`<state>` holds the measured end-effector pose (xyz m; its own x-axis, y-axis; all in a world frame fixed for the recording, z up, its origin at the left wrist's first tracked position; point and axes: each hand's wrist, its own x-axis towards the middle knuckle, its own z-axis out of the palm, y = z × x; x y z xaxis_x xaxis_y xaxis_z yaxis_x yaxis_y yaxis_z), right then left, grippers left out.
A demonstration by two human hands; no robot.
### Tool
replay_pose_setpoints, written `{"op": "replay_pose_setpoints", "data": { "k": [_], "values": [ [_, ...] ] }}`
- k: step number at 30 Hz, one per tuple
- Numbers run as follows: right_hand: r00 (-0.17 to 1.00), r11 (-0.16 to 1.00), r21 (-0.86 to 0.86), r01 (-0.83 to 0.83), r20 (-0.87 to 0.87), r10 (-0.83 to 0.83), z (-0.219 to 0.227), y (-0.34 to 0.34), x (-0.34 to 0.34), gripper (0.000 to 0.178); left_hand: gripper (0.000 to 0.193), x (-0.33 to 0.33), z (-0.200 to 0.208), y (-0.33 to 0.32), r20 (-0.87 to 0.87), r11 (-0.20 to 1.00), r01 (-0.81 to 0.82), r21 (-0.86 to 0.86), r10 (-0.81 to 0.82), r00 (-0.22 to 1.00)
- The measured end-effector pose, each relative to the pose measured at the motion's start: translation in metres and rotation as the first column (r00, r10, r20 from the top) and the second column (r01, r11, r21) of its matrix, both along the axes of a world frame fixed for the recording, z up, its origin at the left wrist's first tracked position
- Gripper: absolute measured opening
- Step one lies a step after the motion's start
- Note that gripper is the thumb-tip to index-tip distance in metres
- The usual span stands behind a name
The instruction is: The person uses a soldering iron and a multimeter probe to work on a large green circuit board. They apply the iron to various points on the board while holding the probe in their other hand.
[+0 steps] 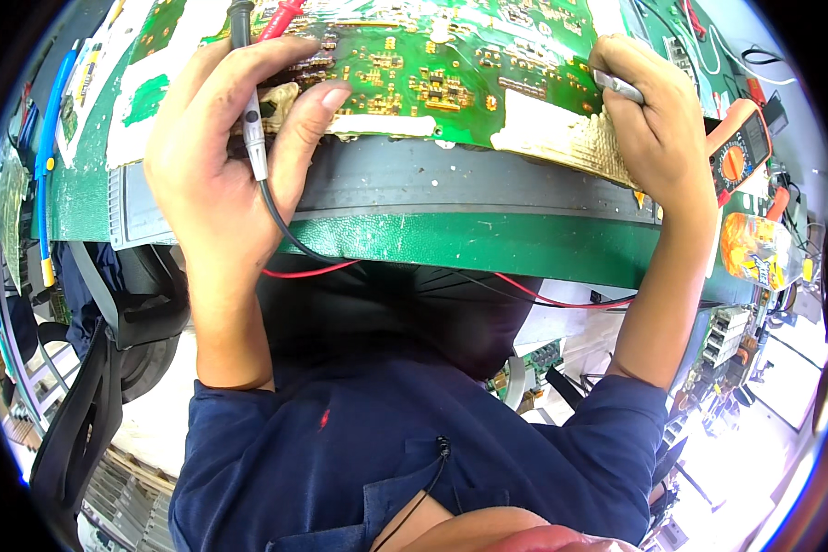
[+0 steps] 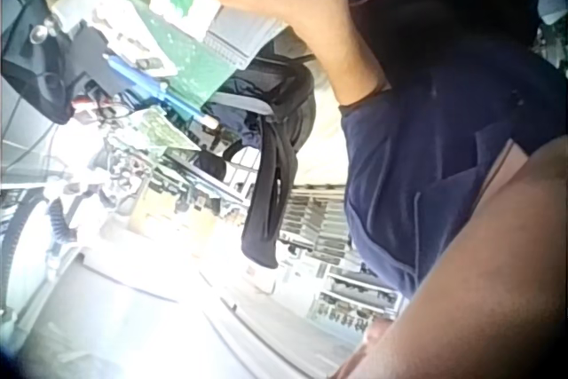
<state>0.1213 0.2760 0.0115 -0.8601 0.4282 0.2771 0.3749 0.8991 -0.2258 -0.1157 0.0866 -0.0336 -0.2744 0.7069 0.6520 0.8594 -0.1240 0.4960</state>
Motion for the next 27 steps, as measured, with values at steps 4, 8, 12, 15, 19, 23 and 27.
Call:
{"op": "replay_pose_setpoints", "data": {
  "k": [4,8,12,15,19,23,27],
  "values": [
    [0.994,0.993,-0.098,-0.068,-0.092,0.059,0.01,-0.014,-0.004,0.011,0.024,-0.002,-0.001,0.002,-0.001,1.0,0.019,0.008,-0.019,1.0],
    [0.982,0.989,-0.094,-0.113,-0.164,0.097,0.004,-0.014,-0.009,0.008,0.024,-0.002,-0.001,-0.003,-0.012,1.0,0.003,-0.004,-0.003,1.0],
    [0.957,0.94,-0.34,0.011,-0.269,-0.109,-0.017,0.025,0.031,0.01,0.024,0.0,-0.001,0.003,0.022,1.0,0.022,0.011,-0.022,1.0],
    [0.948,0.909,-0.388,0.153,-0.202,-0.246,0.002,0.018,0.036,0.019,0.025,-0.001,-0.001,0.001,0.022,1.0,0.001,-0.013,-0.001,1.0],
    [0.897,0.899,-0.417,0.129,-0.337,-0.286,0.002,0.026,0.049,0.031,0.024,-0.001,-0.002,0.0,0.031,1.0,0.011,-0.005,-0.011,0.999],
    [0.885,0.885,-0.458,0.084,-0.374,-0.278,0.006,0.034,0.056,0.035,0.023,0.001,0.003,0.001,0.031,0.999,-0.011,-0.043,0.012,0.999],
    [0.76,0.867,-0.497,0.029,-0.553,-0.342,0.007,0.041,0.063,0.03,0.024,0.0,0.001,0.001,0.035,1.0,0.0,0.002,0.0,0.999]
  ]
}}
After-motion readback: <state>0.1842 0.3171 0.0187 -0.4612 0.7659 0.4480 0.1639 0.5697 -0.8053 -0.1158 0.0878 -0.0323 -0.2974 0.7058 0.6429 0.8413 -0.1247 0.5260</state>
